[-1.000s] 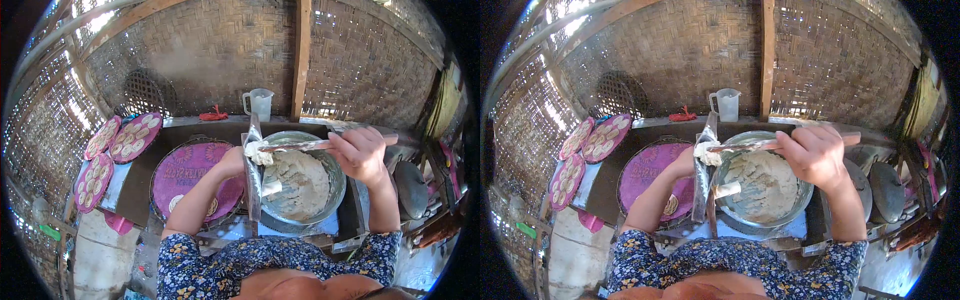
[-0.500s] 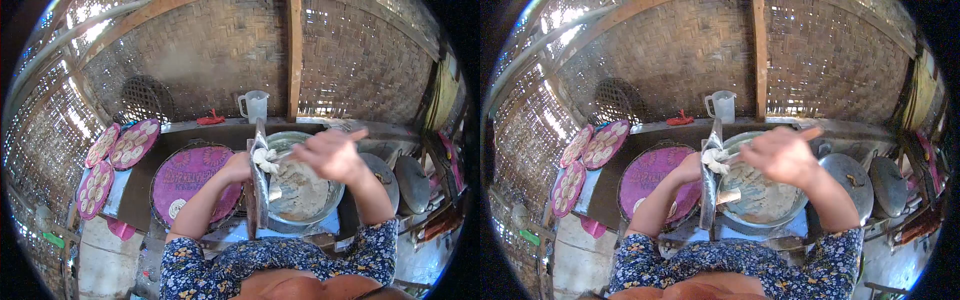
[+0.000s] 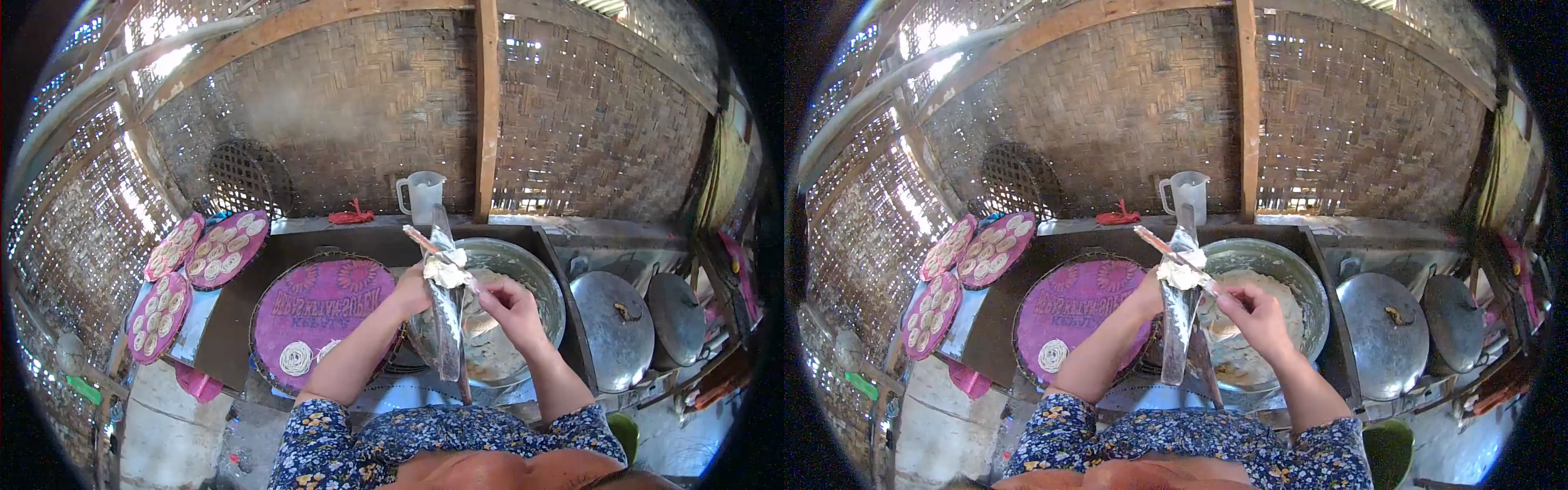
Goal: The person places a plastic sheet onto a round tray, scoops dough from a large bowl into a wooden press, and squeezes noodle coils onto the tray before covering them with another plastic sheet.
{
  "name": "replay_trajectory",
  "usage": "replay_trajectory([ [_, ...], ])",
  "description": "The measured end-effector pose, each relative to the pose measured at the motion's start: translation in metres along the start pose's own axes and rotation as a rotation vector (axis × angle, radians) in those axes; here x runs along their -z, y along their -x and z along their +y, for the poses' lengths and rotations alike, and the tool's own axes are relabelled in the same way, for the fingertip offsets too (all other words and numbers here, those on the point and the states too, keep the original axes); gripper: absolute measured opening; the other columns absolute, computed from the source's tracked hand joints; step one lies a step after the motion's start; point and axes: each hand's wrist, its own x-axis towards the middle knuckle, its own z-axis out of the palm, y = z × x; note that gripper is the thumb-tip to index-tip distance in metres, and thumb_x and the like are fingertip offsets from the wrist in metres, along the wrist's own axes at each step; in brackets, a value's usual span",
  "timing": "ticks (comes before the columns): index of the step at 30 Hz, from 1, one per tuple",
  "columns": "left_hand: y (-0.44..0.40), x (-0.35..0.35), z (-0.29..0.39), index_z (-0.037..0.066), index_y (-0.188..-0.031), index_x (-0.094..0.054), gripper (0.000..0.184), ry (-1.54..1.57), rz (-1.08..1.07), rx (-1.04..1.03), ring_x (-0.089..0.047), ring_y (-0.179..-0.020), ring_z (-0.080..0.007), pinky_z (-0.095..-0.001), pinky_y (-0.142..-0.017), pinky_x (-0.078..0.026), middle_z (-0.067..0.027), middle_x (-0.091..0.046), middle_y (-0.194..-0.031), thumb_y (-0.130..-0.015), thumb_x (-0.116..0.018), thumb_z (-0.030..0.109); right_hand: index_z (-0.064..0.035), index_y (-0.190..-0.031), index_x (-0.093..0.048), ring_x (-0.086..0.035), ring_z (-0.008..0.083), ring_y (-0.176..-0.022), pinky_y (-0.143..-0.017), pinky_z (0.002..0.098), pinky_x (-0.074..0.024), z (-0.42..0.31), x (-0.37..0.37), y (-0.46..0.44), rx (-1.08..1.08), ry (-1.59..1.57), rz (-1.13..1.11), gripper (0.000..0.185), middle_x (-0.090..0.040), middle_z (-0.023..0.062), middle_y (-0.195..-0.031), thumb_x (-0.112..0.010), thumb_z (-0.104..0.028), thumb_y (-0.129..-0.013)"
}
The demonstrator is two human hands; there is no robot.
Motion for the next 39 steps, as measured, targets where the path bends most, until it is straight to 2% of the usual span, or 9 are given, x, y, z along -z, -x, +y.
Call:
replay_trajectory([
  [3,0.001,0.008,0.001,0.003,-0.110,-0.054,0.028,0.529,0.042,0.171,-0.059,-0.082,-0.0141,-0.0291,-0.069,-0.050,-0.0058,-0.060,-0.093,-0.084,-0.052,0.014,-0.0016,-0.088,-0.065,-0.053,0.0055,-0.063,-0.057,0.0222,-0.0436,-0.002,0.019,0.004,0.095,0.250,0.024,0.022,-0.060,0.0021,-0.069,-0.066,-0.021,-0.078],
  [8,-0.021,0.024,-0.067,0.001,-0.110,-0.054,0.026,0.028,0.027,-0.028,-0.060,-0.081,-0.0155,-0.0300,-0.069,-0.050,-0.0083,-0.060,-0.096,-0.087,-0.047,0.011,-0.0023,-0.084,-0.066,-0.061,0.0136,-0.058,-0.053,0.0258,-0.0463,-0.020,0.042,0.010,0.102,0.415,0.286,0.018,-0.063,0.0088,-0.071,-0.071,-0.015,-0.072],
  [14,-0.025,0.003,-0.025,0.002,-0.099,-0.054,0.018,0.586,0.094,0.189,-0.060,-0.070,-0.0186,-0.0329,-0.064,-0.051,-0.0065,-0.059,-0.079,-0.086,-0.046,0.012,-0.0035,-0.085,-0.063,-0.058,0.0213,-0.053,-0.049,0.0303,-0.0459,-0.009,0.019,0.000,0.711,0.784,0.379,0.019,-0.058,0.0081,-0.062,-0.070,-0.011,-0.069],
  [21,-0.031,0.026,-0.059,0.005,-0.095,-0.054,0.013,0.482,0.068,0.212,-0.058,-0.066,-0.0172,-0.0316,-0.058,-0.051,-0.0078,-0.058,-0.081,-0.085,-0.048,0.011,-0.0002,-0.083,-0.064,-0.059,0.0092,-0.058,-0.051,0.0214,-0.0449,0.004,0.024,0.013,0.323,0.307,0.067,0.019,-0.060,0.0089,-0.062,-0.071,-0.013,-0.072],
  [24,-0.020,0.000,-0.026,0.002,-0.105,-0.053,0.022,0.177,0.005,0.072,-0.058,-0.074,-0.0154,-0.0312,-0.063,-0.051,-0.0060,-0.058,-0.086,-0.083,-0.052,0.008,-0.0004,-0.086,-0.064,-0.060,0.0115,-0.056,-0.050,0.0230,-0.0451,-0.014,0.023,-0.013,0.271,0.629,0.410,0.021,-0.061,0.0102,-0.064,-0.071,-0.016,-0.073],
  [29,-0.022,-0.003,-0.026,0.002,-0.099,-0.056,0.018,0.522,0.038,0.095,-0.060,-0.074,-0.0184,-0.0326,-0.065,-0.052,-0.0090,-0.061,-0.089,-0.085,-0.049,0.009,-0.0024,-0.080,-0.064,-0.059,0.0165,-0.052,-0.047,0.0270,-0.0456,-0.008,0.016,-0.001,0.654,0.734,0.350,0.021,-0.061,0.0084,-0.066,-0.071,-0.019,-0.071],
  [34,-0.016,0.033,-0.024,0.001,-0.094,-0.059,0.017,0.904,0.112,0.341,-0.061,-0.071,-0.0189,-0.0330,-0.062,-0.051,-0.0094,-0.061,-0.083,-0.079,-0.059,0.010,-0.0012,-0.082,-0.065,-0.056,0.0057,-0.062,-0.056,0.0214,-0.0450,-0.011,0.041,0.025,0.123,0.179,-0.018,0.016,-0.064,0.0055,-0.068,-0.070,-0.012,-0.072],
  [36,0.001,0.054,-0.024,0.001,-0.092,-0.058,0.022,0.381,0.148,0.006,-0.061,-0.068,-0.0221,-0.0346,-0.058,-0.052,-0.0092,-0.059,-0.080,-0.072,-0.066,0.006,-0.0017,-0.082,-0.064,-0.060,0.0120,-0.064,-0.058,0.0263,-0.0468,-0.008,0.059,0.024,0.033,0.409,0.202,0.022,-0.064,0.0090,-0.069,-0.068,-0.022,-0.074],
  [39,0.020,0.089,-0.025,0.005,-0.092,-0.056,0.031,0.650,0.115,-0.093,-0.061,-0.075,-0.0314,-0.0425,-0.067,-0.052,-0.0078,-0.054,-0.090,-0.065,-0.069,0.008,-0.0041,-0.084,-0.063,-0.060,0.0320,-0.066,-0.059,0.0411,-0.0468,0.022,0.090,0.026,-0.037,0.992,0.293,0.034,-0.063,0.0147,-0.072,-0.060,-0.037,-0.076],
])
